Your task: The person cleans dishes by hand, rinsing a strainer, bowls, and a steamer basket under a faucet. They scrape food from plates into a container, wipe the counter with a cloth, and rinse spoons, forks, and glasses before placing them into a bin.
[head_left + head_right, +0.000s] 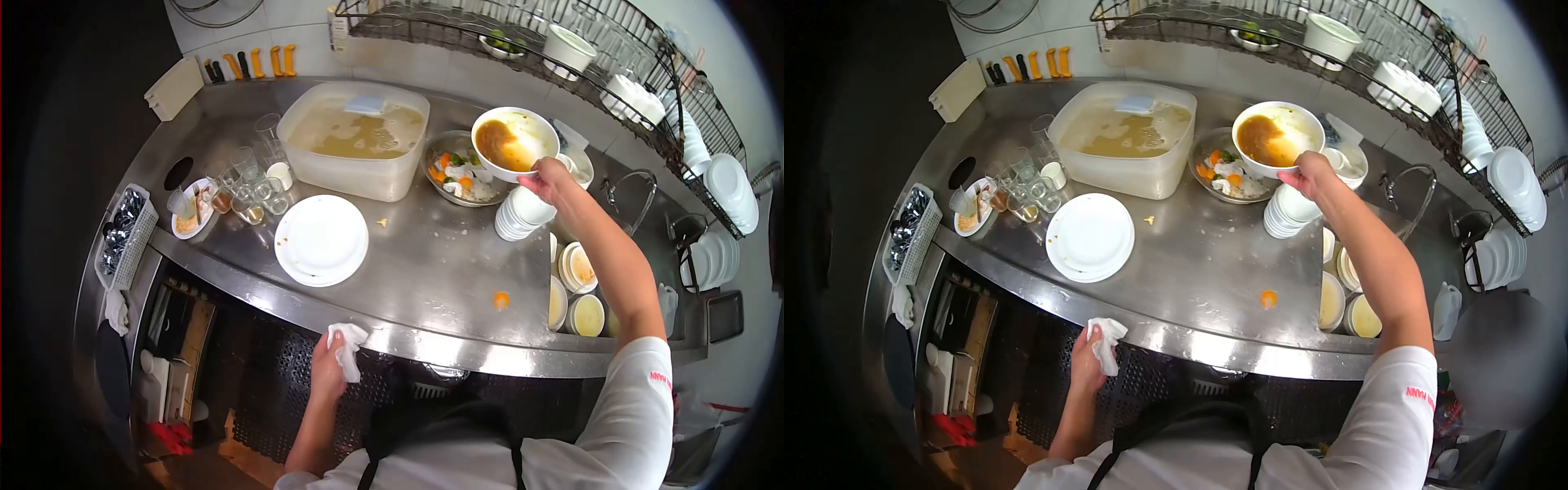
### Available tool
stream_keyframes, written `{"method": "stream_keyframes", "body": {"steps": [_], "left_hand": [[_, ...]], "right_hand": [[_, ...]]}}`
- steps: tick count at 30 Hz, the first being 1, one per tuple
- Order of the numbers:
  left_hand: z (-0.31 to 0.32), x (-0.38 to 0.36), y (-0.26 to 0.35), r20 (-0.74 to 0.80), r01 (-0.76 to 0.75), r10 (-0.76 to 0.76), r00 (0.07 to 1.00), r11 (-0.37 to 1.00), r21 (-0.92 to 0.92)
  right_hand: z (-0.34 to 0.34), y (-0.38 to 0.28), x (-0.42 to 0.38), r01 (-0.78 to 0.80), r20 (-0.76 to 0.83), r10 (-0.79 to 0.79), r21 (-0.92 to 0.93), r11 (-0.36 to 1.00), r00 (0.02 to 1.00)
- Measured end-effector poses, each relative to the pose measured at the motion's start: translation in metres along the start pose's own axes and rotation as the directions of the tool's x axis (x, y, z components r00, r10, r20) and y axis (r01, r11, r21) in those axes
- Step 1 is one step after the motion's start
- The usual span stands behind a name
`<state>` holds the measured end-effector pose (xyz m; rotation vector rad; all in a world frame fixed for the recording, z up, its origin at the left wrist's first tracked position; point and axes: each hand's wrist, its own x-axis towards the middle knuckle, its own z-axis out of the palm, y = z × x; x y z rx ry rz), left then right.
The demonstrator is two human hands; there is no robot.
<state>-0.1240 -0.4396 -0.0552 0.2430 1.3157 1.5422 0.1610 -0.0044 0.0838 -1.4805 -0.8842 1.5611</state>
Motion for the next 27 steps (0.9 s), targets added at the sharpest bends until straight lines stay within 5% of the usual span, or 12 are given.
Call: {"method": "stream_keyframes", "body": {"steps": [4, 6, 9, 10, 14, 17, 22, 27], "left_hand": [[-0.037, -0.006, 0.001, -0.121, -0.012, 0.009, 0.993, 1.000, -0.025], [-0.042, -0.011, 0.008, -0.177, -0.032, 0.020, 0.984, 0.997, -0.067], [-0.053, -0.012, 0.007, -0.214, -0.046, 0.024, 0.976, 0.994, -0.100], [-0.055, -0.013, 0.007, -0.226, -0.051, 0.026, 0.974, 0.993, -0.106], [-0.055, -0.009, 0.005, -0.241, -0.035, 0.016, 0.970, 0.996, -0.077], [-0.043, -0.004, 0.004, -0.222, -0.015, 0.005, 0.975, 0.999, -0.044], [-0.011, 0.009, -0.005, -0.122, -0.023, 0.020, 0.992, 0.999, -0.025], [0.036, 0.013, -0.016, -0.090, -0.015, 0.021, 0.996, 0.997, 0.077]], "right_hand": [[0.041, -0.005, 0.020, 0.138, -0.096, -0.209, -0.482, 0.865, 0.973], [0.058, -0.012, 0.016, 0.131, -0.139, -0.368, -0.773, 0.621, 0.920], [0.055, 0.001, 0.054, 0.198, 0.088, -0.698, -0.977, 0.079, 0.711], [0.056, -0.001, 0.057, 0.195, 0.147, -0.648, -0.981, 0.003, 0.748], [0.057, 0.005, 0.057, 0.231, 0.378, -0.666, -0.925, -0.301, 0.643], [0.049, -0.003, 0.035, 0.258, 0.562, -0.665, -0.824, -0.505, 0.492], [0.017, -0.029, -0.039, 0.331, 0.634, -0.693, -0.772, -0.542, 0.343], [-0.084, -0.042, -0.136, 0.285, 0.744, -0.626, -0.668, -0.688, 0.232]]}}
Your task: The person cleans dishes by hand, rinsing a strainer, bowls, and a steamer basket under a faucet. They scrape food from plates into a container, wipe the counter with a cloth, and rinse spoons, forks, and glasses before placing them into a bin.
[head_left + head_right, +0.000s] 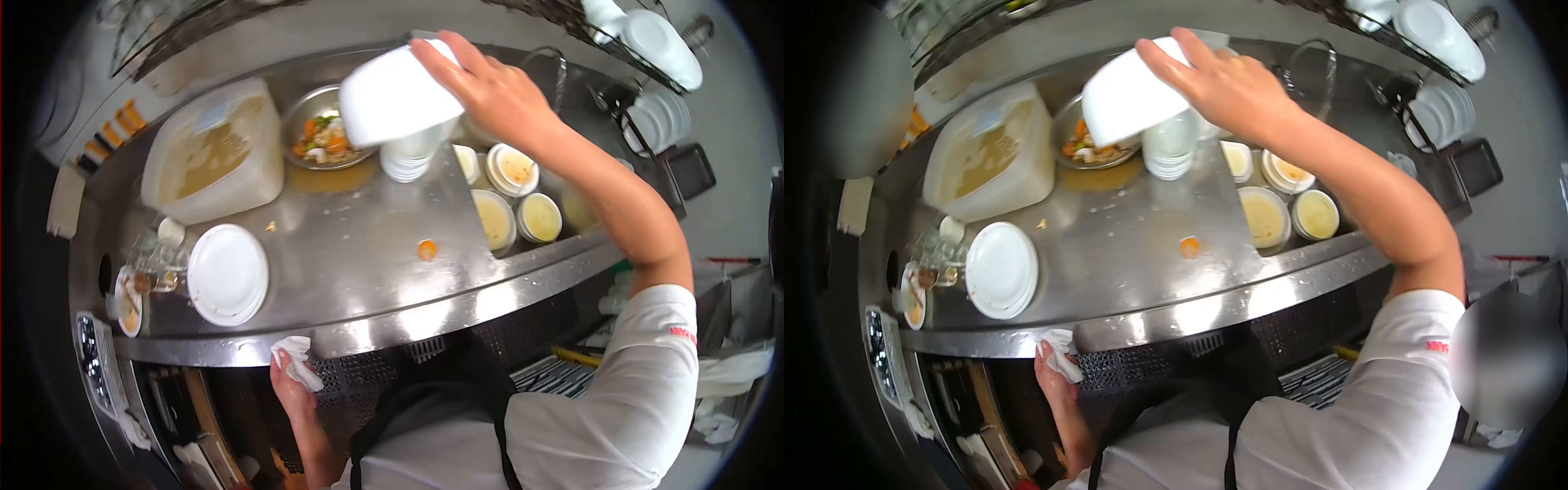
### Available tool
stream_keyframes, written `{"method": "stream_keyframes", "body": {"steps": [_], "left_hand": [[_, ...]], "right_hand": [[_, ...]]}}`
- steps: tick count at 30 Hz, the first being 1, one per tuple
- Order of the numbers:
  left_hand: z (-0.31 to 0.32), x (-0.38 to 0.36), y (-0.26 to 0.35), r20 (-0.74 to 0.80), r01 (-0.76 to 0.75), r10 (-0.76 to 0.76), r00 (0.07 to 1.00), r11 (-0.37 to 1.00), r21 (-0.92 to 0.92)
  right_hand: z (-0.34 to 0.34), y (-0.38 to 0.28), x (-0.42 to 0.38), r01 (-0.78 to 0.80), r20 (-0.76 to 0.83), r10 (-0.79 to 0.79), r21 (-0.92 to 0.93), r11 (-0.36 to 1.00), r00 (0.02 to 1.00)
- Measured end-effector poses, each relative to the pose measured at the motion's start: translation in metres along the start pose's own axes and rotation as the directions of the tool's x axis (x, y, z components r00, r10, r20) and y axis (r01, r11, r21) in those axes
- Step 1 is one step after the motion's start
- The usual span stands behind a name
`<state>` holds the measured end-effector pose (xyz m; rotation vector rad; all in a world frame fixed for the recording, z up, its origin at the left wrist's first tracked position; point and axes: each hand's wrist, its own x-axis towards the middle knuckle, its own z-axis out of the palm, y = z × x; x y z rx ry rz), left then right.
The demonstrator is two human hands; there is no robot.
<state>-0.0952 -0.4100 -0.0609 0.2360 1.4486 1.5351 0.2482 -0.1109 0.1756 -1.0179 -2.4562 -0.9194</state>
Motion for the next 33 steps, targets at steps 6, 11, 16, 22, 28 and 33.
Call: {"method": "stream_keyframes", "body": {"steps": [6, 11, 16, 22, 28, 33], "left_hand": [[0.074, -0.014, -0.016, -0.010, -0.028, 0.029, 1.000, 0.997, 0.068], [0.154, -0.041, -0.046, 0.045, -0.039, 0.035, 0.998, 0.996, 0.086], [0.210, -0.087, -0.078, -0.025, 0.018, -0.016, 1.000, 0.995, 0.097], [0.222, -0.115, -0.103, -0.133, 0.002, 0.012, 0.991, 0.994, 0.105], [0.232, -0.118, -0.103, -0.244, 0.068, -0.039, 0.969, 0.991, 0.111], [0.211, -0.093, -0.109, -0.179, 0.095, -0.124, 0.976, 0.982, -0.164]], "right_hand": [[-0.029, 0.086, -0.158, -0.189, 0.382, 0.229, -0.140, 0.972, 0.895], [0.125, 0.167, -0.326, -0.327, 0.758, 0.378, -0.227, 0.917, 0.532], [0.262, 0.199, -0.457, -0.475, 0.893, 0.297, -0.110, 0.873, 0.339], [0.321, 0.217, -0.491, -0.329, 0.949, 0.123, -0.021, 0.944, 0.291], [0.408, 0.243, -0.470, -0.546, 0.703, 0.068, 0.482, 0.685, 0.708], [0.450, 0.274, -0.317, -0.117, 0.870, 0.481, 0.492, -0.863, 0.111]]}}
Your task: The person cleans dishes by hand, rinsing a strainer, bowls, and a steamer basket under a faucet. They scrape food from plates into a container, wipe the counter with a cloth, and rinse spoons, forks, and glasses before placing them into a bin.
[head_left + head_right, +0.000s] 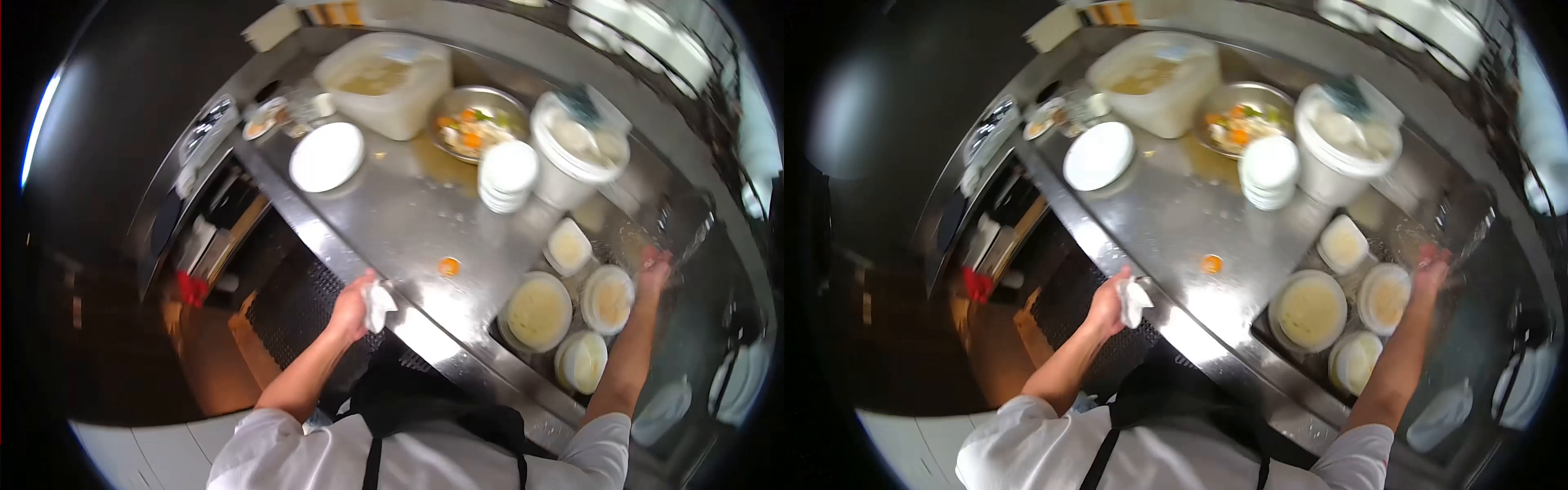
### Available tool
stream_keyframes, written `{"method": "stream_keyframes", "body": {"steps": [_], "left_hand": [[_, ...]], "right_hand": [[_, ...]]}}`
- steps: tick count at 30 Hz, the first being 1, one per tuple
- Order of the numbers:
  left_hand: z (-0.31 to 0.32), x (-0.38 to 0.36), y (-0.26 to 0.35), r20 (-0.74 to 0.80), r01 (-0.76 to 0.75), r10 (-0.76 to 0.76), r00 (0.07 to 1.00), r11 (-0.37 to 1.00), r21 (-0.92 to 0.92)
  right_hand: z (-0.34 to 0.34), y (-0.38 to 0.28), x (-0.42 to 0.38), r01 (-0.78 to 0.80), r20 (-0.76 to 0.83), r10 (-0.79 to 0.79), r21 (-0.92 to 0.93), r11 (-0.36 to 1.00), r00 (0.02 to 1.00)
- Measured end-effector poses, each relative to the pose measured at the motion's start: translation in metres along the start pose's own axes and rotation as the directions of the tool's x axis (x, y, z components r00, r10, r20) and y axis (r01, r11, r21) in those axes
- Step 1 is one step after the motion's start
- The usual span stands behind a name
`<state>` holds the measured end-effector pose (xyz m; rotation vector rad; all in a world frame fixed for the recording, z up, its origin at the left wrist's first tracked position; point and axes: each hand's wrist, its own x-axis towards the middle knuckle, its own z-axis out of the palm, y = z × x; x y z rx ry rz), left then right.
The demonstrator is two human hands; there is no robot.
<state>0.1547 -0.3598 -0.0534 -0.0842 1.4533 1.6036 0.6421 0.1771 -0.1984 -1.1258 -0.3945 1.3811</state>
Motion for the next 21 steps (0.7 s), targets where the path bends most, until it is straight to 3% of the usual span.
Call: {"method": "stream_keyframes", "body": {"steps": [2, 3, 4, 5, 6, 8, 9, 10, 11, 13, 14, 17, 18, 19, 20, 21], "left_hand": [[0.006, -0.006, 0.023, -0.026, -0.089, 0.090, 0.996, 0.996, 0.026], [-0.006, -0.002, 0.028, -0.007, -0.125, 0.125, 0.992, 0.990, 0.064], [-0.012, -0.001, 0.040, -0.047, -0.201, 0.214, 0.976, 0.958, 0.203], [-0.019, 0.001, 0.056, -0.071, -0.254, 0.295, 0.953, 0.903, 0.346], [-0.031, 0.015, 0.067, -0.102, -0.266, 0.315, 0.944, 0.906, 0.328], [-0.064, 0.058, 0.094, -0.132, -0.326, 0.426, 0.895, 0.827, 0.458], [-0.078, 0.075, 0.114, -0.118, -0.315, 0.441, 0.890, 0.780, 0.541], [-0.091, 0.096, 0.134, -0.132, -0.289, 0.436, 0.890, 0.765, 0.575], [-0.106, 0.122, 0.153, -0.145, -0.258, 0.428, 0.892, 0.746, 0.613], [-0.173, 0.222, 0.184, 0.045, -0.328, 0.518, 0.854, 0.469, 0.820], [-0.187, 0.250, 0.211, -0.025, -0.262, 0.538, 0.843, 0.450, 0.854], [-0.202, 0.321, 0.275, -0.113, -0.108, 0.653, 0.749, 0.289, 0.951], [-0.230, 0.363, 0.290, -0.036, -0.244, 0.465, 0.884, 0.528, 0.813], [-0.249, 0.402, 0.298, 0.087, -0.269, 0.273, 0.958, 0.749, 0.606], [-0.243, 0.405, 0.307, 0.112, -0.258, 0.254, 0.961, 0.670, 0.696], [-0.233, 0.404, 0.312, 0.153, -0.262, 0.232, 0.961, 0.576, 0.775]], "right_hand": [[-0.010, 0.003, 0.096, 0.279, -0.003, -0.292, 0.300, 0.912, 0.957], [0.024, -0.002, 0.050, 0.427, -0.056, -0.426, 0.024, 0.904, 0.903], [0.057, -0.006, 0.005, 0.501, -0.108, -0.552, -0.308, 0.809, 0.827], [0.102, -0.015, -0.059, 0.474, -0.156, -0.663, -0.582, 0.660, 0.732], [0.088, 0.001, -0.046, 0.536, 0.132, -0.716, -0.757, 0.374, 0.686], [0.091, 0.037, -0.064, 0.736, 0.542, -0.619, -0.672, 0.088, 0.568], [0.099, 0.050, -0.076, 0.816, 0.713, -0.516, -0.576, -0.045, 0.475], [0.114, 0.051, -0.097, 0.821, 0.740, -0.528, -0.556, -0.132, 0.417], [0.122, 0.055, -0.099, 0.771, 0.632, -0.586, -0.637, -0.019, 0.508], [0.122, 0.056, -0.104, 0.613, 0.360, -0.649, -0.762, 0.211, 0.670], [0.116, 0.059, -0.105, 0.513, 0.217, -0.616, -0.782, 0.355, 0.757], [0.077, 0.097, -0.144, 0.335, -0.051, -0.797, -0.890, 0.310, 0.602], [0.082, 0.109, -0.188, 0.444, -0.060, -0.830, -0.823, 0.356, 0.555], [0.111, 0.131, -0.251, 0.555, -0.064, -0.858, -0.737, 0.385, 0.510], [0.137, 0.148, -0.313, 0.534, 0.034, -0.769, -0.738, 0.412, 0.639], [0.171, 0.175, -0.362, 0.611, 0.104, -0.693, -0.576, 0.543, 0.714]]}}
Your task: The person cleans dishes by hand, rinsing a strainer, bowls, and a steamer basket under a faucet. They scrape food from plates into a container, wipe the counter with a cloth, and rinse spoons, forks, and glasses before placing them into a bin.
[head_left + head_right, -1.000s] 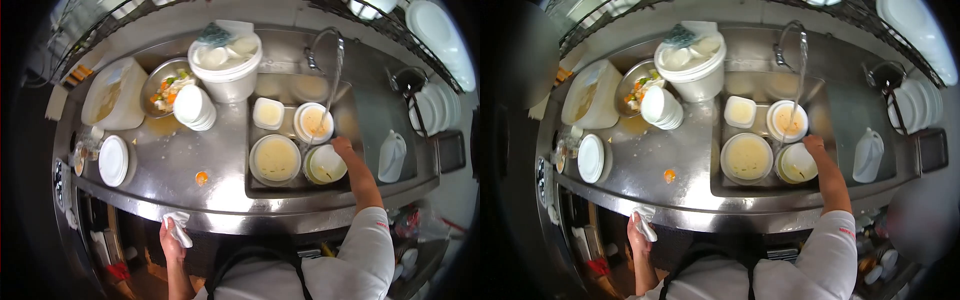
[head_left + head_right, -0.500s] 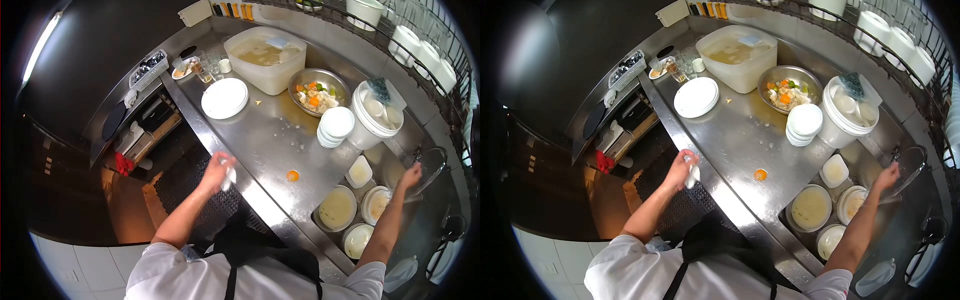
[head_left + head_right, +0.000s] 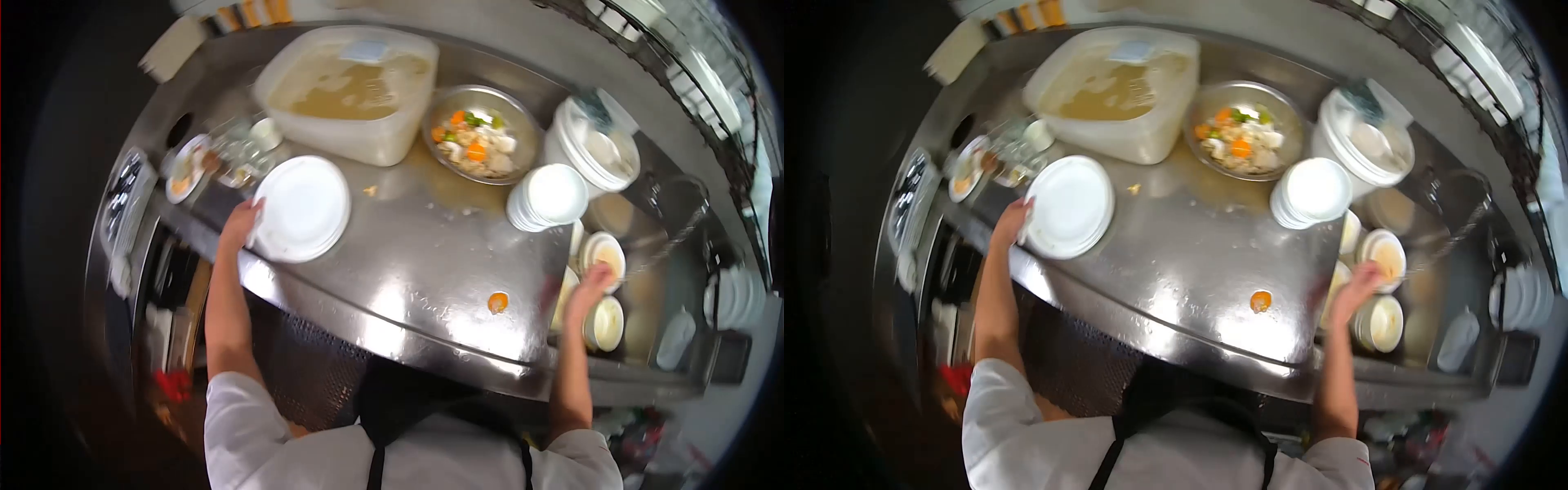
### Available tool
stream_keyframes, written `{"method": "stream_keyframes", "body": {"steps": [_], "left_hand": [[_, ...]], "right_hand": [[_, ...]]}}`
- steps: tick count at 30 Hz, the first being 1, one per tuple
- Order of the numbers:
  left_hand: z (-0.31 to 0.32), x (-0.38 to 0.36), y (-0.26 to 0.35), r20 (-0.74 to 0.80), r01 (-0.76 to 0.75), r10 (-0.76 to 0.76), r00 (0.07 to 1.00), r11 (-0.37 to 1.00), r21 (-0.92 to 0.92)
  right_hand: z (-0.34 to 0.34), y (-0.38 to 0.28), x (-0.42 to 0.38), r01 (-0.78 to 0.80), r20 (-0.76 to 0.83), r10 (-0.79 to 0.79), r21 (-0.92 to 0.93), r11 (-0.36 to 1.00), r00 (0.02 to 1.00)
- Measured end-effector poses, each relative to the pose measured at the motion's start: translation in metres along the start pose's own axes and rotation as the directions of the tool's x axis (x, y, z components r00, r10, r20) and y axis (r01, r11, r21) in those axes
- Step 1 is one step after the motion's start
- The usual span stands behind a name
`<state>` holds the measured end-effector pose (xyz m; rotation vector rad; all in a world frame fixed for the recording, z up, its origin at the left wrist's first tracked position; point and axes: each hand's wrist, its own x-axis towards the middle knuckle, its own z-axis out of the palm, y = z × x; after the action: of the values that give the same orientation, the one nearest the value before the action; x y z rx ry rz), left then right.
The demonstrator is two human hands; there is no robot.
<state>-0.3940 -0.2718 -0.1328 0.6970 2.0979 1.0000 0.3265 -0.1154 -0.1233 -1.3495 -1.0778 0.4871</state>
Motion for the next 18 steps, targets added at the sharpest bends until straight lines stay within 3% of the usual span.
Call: {"method": "stream_keyframes", "body": {"steps": [1, 2, 3, 4, 6, 8, 9, 12, 13, 15, 16, 17, 18], "left_hand": [[-0.011, 0.039, -0.040, -0.036, -0.102, 0.111, 0.993, 0.977, 0.185], [-0.009, 0.031, -0.023, 0.075, -0.062, 0.053, 0.996, 0.990, 0.126], [0.000, 0.027, -0.015, 0.129, -0.120, 0.116, 0.985, 0.993, 0.021], [0.005, 0.036, -0.024, 0.106, -0.196, 0.185, 0.977, 0.975, 0.101], [0.037, -0.006, 0.022, 0.208, -0.153, 0.127, 0.970, 0.982, 0.114], [0.068, -0.046, 0.049, 0.306, -0.208, 0.212, 0.928, 0.977, -0.044], [0.083, -0.073, 0.067, 0.283, -0.229, 0.220, 0.934, 0.973, -0.001], [0.133, -0.089, 0.033, 0.265, -0.221, 0.233, 0.936, 0.972, -0.076], [0.148, -0.099, 0.026, 0.254, -0.223, 0.217, 0.943, 0.975, -0.002], [0.181, -0.121, 0.019, 0.218, -0.125, 0.149, 0.964, 0.985, -0.118], [0.195, -0.142, 0.035, 0.214, -0.060, 0.130, 0.968, 0.951, -0.304], [0.207, -0.150, 0.041, 0.220, -0.060, 0.140, 0.966, 0.940, -0.337], [0.217, -0.163, 0.055, 0.275, 0.081, 0.064, 0.959, 0.870, -0.486]], "right_hand": [[0.014, 0.004, -0.041, 0.144, 0.112, -0.120, -0.231, 0.962, 0.986], [0.037, 0.008, -0.076, 0.294, 0.330, -0.176, -0.351, 0.889, 0.927], [0.061, 0.013, -0.111, 0.470, 0.530, -0.223, -0.392, 0.791, 0.818], [0.094, -0.041, -0.127, -0.286, 0.627, 0.307, -0.138, 0.948, 0.715], [0.153, -0.076, -0.159, -0.297, 0.746, 0.208, -0.014, 0.955, 0.633], [0.193, -0.108, -0.171, -0.255, 0.805, 0.255, -0.134, 0.958, 0.535], [0.206, -0.112, -0.176, -0.264, 0.816, 0.290, -0.175, 0.948, 0.500], [0.211, -0.105, -0.186, -0.099, 0.713, 0.302, -0.312, 0.945, 0.633], [0.205, -0.088, -0.184, -0.047, 0.646, 0.252, -0.318, 0.947, 0.721], [0.176, -0.083, -0.161, -0.108, 0.631, 0.304, -0.329, 0.938, 0.714], [0.163, -0.079, -0.151, -0.184, 0.644, 0.322, -0.275, 0.944, 0.694], [0.153, -0.072, -0.145, -0.312, 0.660, 0.367, -0.206, 0.927, 0.655], [0.146, -0.057, -0.143, -0.313, 0.661, 0.308, -0.116, 0.943, 0.684]]}}
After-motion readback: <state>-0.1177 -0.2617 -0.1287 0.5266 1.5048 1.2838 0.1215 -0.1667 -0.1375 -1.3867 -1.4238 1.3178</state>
